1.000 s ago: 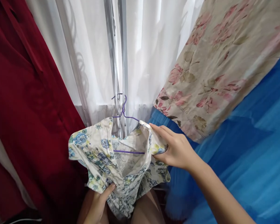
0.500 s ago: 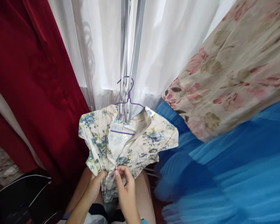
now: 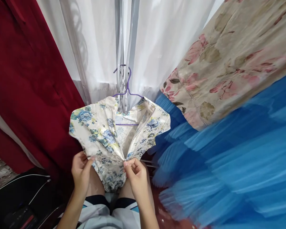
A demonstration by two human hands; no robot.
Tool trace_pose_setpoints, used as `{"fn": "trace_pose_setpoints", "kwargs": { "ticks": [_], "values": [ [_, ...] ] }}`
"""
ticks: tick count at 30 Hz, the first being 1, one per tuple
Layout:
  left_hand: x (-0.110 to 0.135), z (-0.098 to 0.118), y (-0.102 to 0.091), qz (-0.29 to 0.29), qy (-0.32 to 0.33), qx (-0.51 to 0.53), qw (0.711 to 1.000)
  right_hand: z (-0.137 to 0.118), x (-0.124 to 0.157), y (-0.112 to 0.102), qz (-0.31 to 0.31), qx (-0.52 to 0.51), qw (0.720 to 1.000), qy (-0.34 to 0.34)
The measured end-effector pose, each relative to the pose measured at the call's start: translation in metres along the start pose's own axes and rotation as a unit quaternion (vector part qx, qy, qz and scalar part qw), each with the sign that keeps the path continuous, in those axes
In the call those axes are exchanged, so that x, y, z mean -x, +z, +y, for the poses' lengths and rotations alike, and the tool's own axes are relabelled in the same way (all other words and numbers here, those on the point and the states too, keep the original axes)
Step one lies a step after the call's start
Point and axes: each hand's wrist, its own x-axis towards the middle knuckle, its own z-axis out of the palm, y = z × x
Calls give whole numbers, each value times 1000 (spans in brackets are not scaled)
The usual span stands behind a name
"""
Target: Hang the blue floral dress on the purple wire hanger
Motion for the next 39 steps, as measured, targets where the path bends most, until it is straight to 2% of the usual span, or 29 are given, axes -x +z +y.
{"fn": "trace_pose_setpoints", "kwargs": {
  "ticks": [1, 2, 3, 5, 7, 8, 10, 12, 16, 19, 22, 24, 26, 28, 30, 32, 34, 37, 39],
  "values": [
    [-2, 2, 0, 45, 59, -12, 997, 1, 0, -1, 8, -6, 1000, 11],
    [-2, 4, 1, 57, 117, -24, 991, 2, 0, -2, 10, -11, 1000, 23],
    [1, 8, 4, 27, 166, -38, 985, 2, 0, -1, 7, -16, 999, 33],
    [13, 15, 17, -132, 208, -66, 967, 1, 0, 3, -9, -29, 998, 46],
    [26, 21, 34, -281, 177, -81, 940, -2, 0, 8, -25, -45, 997, 50],
    [31, 23, 43, -315, 154, -83, 933, -3, 0, 10, -28, -52, 997, 51],
    [38, 24, 57, -311, 134, -81, 938, -4, 2, 12, -21, -60, 997, 52],
    [40, 23, 63, -297, 153, -81, 939, -5, 2, 10, -7, -67, 996, 55],
    [40, 20, 56, -317, 167, -82, 930, -17, -13, 3, -14, -91, 994, 60],
    [38, 24, 47, -326, 144, -92, 930, -52, -43, 5, -27, -100, 994, 22],
    [34, 30, 45, -323, 125, -99, 933, -106, -81, 13, -54, -107, 992, -48],
    [35, 30, 45, -318, 116, -101, 935, -137, -102, 17, -48, -127, 987, -86],
    [39, 24, 45, -322, 99, -103, 936, -154, -115, 19, -24, -156, 982, -108],
    [45, 13, 44, -330, 76, -107, 935, -155, -118, 21, -2, -178, 977, -117],
    [49, 5, 44, -329, 60, -110, 936, -145, -112, 23, -2, -181, 977, -111],
    [45, 7, 47, -313, 68, -98, 942, -132, -103, 23, -14, -164, 981, -102],
    [30, 26, 55, -279, 110, -67, 952, -124, -96, 22, -16, -130, 985, -108],
    [-9, 81, 76, -236, 227, -9, 945, -126, -89, 14, 1, -84, 987, -137],
    [-37, 122, 92, -269, 284, 5, 920, -134, -85, 8, 1, -63, 986, -151]
  ]
}}
